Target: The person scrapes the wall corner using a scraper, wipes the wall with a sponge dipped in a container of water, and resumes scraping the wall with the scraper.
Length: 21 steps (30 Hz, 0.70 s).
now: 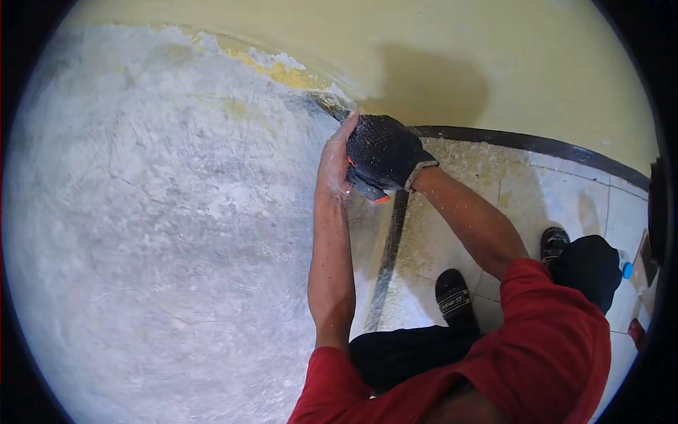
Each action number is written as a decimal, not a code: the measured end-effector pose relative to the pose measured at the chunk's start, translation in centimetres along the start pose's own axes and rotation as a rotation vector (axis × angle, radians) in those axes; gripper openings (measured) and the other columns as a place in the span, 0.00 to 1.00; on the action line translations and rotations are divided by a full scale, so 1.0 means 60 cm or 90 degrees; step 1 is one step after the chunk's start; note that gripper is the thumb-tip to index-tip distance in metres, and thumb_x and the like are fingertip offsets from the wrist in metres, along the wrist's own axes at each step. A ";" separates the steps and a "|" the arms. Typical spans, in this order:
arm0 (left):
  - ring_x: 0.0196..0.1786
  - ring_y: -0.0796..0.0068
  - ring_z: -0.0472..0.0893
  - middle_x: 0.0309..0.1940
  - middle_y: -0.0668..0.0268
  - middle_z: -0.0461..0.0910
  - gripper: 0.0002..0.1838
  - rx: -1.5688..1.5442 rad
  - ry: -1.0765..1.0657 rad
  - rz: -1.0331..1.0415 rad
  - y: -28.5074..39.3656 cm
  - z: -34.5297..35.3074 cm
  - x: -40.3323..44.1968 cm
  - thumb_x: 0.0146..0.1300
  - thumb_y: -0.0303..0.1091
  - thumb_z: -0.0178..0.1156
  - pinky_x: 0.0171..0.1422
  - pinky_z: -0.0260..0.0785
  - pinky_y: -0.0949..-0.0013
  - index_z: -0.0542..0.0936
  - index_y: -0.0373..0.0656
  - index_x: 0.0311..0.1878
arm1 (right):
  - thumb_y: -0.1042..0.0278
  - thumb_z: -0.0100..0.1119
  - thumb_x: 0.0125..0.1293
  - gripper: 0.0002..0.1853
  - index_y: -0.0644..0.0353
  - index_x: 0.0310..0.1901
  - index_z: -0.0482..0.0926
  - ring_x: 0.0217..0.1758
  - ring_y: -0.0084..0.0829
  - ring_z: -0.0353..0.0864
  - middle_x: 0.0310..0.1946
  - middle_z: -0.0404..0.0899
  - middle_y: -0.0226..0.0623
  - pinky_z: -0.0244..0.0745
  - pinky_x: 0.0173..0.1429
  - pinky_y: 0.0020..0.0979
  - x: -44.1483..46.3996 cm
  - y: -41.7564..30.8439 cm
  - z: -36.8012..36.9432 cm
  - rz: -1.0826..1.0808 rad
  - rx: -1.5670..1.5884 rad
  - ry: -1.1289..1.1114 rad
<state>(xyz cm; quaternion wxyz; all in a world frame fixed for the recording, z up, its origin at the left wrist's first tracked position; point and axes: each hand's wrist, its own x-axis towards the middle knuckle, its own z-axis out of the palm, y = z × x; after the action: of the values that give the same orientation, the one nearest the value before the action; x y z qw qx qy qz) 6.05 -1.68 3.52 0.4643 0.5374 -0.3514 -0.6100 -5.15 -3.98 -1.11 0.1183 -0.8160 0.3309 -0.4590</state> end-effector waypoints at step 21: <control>0.38 0.70 0.81 0.35 0.64 0.81 0.16 -0.095 -0.013 0.050 -0.019 0.056 0.019 0.65 0.43 0.50 0.46 0.73 0.68 0.78 0.40 0.40 | 0.59 0.57 0.47 0.12 0.60 0.27 0.79 0.30 0.46 0.80 0.25 0.78 0.48 0.73 0.37 0.45 -0.025 0.029 -0.003 -0.036 0.059 -0.035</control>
<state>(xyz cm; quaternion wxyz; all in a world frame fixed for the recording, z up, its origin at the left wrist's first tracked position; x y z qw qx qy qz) 2.57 -2.60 2.69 0.5230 0.4810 -0.3304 -0.6212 -6.58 -4.31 -2.90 0.1521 -0.8310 0.2825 -0.4544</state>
